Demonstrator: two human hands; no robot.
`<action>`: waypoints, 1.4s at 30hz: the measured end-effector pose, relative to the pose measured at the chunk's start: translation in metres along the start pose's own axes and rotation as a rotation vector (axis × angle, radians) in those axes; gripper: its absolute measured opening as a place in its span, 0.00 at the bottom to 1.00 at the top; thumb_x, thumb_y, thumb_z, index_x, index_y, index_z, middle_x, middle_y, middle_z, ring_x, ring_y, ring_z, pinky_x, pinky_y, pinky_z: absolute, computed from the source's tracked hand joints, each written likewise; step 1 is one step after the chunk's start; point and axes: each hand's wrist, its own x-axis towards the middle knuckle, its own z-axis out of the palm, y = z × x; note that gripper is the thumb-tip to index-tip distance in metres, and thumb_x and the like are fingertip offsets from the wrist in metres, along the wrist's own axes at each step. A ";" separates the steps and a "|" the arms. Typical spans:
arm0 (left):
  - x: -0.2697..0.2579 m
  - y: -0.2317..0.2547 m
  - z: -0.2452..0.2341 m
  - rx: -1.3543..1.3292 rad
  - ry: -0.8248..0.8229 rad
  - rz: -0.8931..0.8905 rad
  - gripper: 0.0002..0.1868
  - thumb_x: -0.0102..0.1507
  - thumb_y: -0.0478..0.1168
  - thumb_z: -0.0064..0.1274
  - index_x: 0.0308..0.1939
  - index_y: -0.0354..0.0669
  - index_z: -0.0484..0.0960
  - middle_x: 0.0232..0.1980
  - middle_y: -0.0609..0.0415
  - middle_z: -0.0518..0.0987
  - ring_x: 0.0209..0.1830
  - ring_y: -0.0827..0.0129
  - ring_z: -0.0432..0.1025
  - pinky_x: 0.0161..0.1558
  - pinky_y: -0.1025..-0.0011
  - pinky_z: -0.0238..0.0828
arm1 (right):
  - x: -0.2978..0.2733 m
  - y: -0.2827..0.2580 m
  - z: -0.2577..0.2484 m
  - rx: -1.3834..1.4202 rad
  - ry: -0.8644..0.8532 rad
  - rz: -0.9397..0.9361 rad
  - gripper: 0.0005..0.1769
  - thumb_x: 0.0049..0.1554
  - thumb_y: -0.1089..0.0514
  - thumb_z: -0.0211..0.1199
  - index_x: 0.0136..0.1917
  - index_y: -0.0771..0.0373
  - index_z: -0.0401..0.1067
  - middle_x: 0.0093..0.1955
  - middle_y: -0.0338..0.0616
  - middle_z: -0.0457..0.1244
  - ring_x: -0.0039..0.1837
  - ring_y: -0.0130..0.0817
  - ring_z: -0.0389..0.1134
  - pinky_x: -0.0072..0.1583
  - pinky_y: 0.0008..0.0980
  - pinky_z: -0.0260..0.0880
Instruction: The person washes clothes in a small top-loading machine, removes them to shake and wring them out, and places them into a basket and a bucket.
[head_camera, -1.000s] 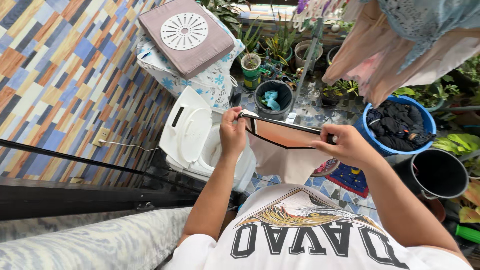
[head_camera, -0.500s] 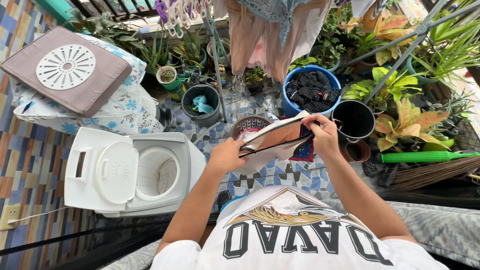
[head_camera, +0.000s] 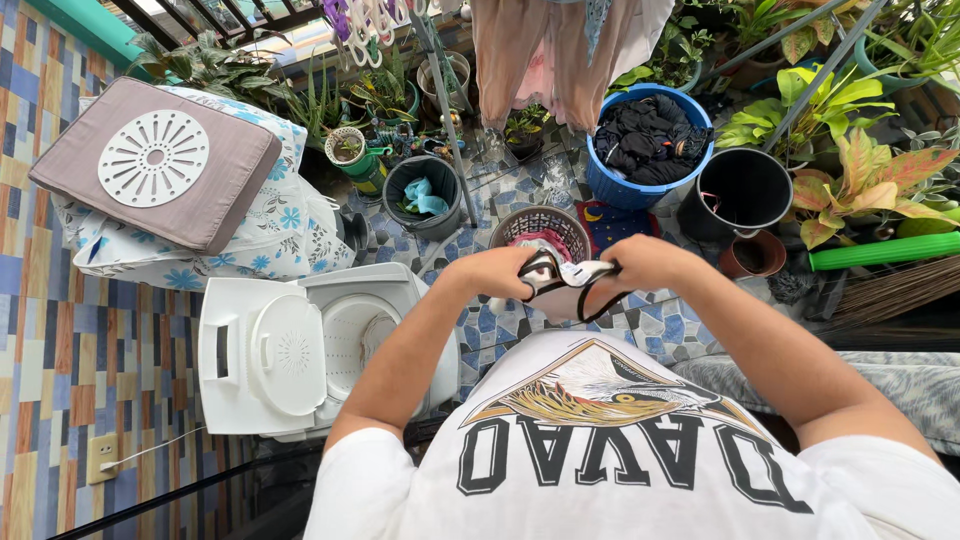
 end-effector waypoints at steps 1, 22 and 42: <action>-0.002 0.005 -0.013 0.205 -0.168 -0.020 0.26 0.53 0.45 0.69 0.48 0.38 0.76 0.42 0.41 0.81 0.41 0.55 0.76 0.45 0.62 0.71 | 0.003 -0.005 -0.020 -0.023 0.108 0.074 0.18 0.49 0.48 0.73 0.52 0.55 0.80 0.43 0.48 0.72 0.46 0.49 0.74 0.49 0.43 0.72; -0.034 0.010 -0.053 0.239 1.114 0.253 0.22 0.61 0.31 0.53 0.60 0.46 0.81 0.45 0.50 0.77 0.48 0.49 0.73 0.51 0.56 0.70 | -0.021 -0.003 -0.070 -0.080 1.180 -0.265 0.33 0.55 0.60 0.70 0.72 0.54 0.67 0.58 0.49 0.68 0.54 0.50 0.72 0.54 0.42 0.73; -0.035 0.036 -0.034 0.565 1.423 0.583 0.21 0.63 0.43 0.57 0.60 0.48 0.80 0.54 0.53 0.84 0.48 0.61 0.74 0.51 0.61 0.69 | -0.008 0.005 -0.053 -0.178 1.546 -0.791 0.28 0.50 0.57 0.76 0.62 0.55 0.69 0.37 0.39 0.61 0.36 0.40 0.62 0.43 0.41 0.62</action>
